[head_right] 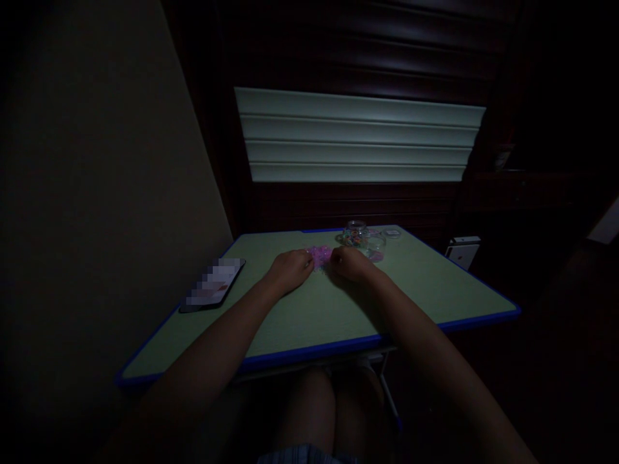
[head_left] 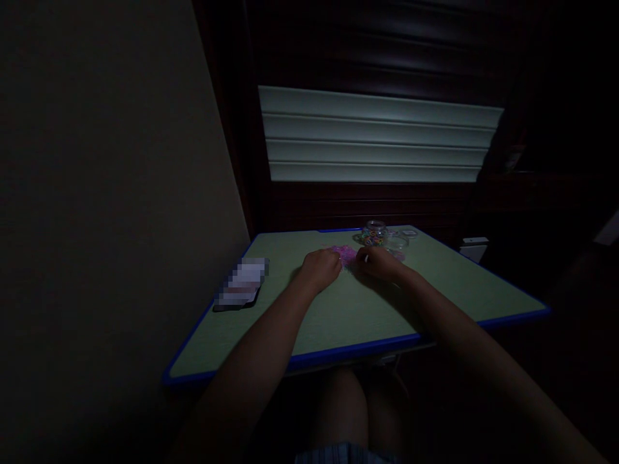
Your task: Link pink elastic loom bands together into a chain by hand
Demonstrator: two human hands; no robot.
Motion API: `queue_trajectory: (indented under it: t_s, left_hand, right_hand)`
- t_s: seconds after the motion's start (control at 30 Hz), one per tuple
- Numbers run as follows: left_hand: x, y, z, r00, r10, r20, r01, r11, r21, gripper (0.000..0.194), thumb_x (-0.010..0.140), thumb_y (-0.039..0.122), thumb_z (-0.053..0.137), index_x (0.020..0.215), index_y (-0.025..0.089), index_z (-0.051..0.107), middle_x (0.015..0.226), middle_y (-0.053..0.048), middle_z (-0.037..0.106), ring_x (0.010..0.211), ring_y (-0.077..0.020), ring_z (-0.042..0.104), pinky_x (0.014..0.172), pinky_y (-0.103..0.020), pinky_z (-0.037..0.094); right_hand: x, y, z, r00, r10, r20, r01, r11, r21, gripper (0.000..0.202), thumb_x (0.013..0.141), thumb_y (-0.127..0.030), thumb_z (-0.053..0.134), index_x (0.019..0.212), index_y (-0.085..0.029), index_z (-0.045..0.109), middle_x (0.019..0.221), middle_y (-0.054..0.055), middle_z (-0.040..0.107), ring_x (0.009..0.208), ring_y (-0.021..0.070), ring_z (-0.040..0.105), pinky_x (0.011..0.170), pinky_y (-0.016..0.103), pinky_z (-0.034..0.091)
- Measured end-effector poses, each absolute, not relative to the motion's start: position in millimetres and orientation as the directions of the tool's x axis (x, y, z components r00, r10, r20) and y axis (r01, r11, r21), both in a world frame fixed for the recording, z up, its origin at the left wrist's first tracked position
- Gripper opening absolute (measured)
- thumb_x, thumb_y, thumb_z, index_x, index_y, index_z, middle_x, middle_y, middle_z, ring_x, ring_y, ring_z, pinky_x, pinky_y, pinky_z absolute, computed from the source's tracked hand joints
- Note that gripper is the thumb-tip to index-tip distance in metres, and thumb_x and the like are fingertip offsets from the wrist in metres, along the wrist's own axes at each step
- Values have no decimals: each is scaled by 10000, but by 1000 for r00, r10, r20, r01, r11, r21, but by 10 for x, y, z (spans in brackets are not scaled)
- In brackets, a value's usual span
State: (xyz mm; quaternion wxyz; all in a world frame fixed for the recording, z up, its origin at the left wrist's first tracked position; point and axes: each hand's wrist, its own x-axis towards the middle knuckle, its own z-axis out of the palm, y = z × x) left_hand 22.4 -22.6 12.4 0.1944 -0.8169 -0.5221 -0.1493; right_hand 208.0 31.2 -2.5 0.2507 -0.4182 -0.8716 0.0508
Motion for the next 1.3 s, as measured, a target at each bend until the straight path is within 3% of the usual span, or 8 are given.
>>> queue_trajectory:
  t_s: [0.43,0.67,1.3]
  left_hand:
    - [252,-247,162,417,706,573,898,-418,-139,272,863,285,314,887,168,559,874,-49,592,806,-159,543,686,-265,402]
    - [276,-231,160,410,655,635,883,-461,-94,271,868,303,323,987,173,530,923,-45,571,843,-149,527,707,-257,394]
    - [279,-269,176,448,720,530,880,-460,-119,264,865,233,295,929,165,542,891,-54,575,811,-149,530,699,-256,391]
  right_hand:
    - [2030,168,156,-378,608,698,620,726,-297,121,733,-163,475,781,-139,584,740,46,582,581,101,494,554,214,363]
    - [2015,133,165,-441,591,676,591,758,-277,119,728,-130,472,774,-139,581,740,42,585,569,92,489,552,209,364]
    - [1985,140,158,-510,632,584,613,743,-268,163,715,-142,473,791,-125,616,724,46,606,625,106,495,594,212,346]
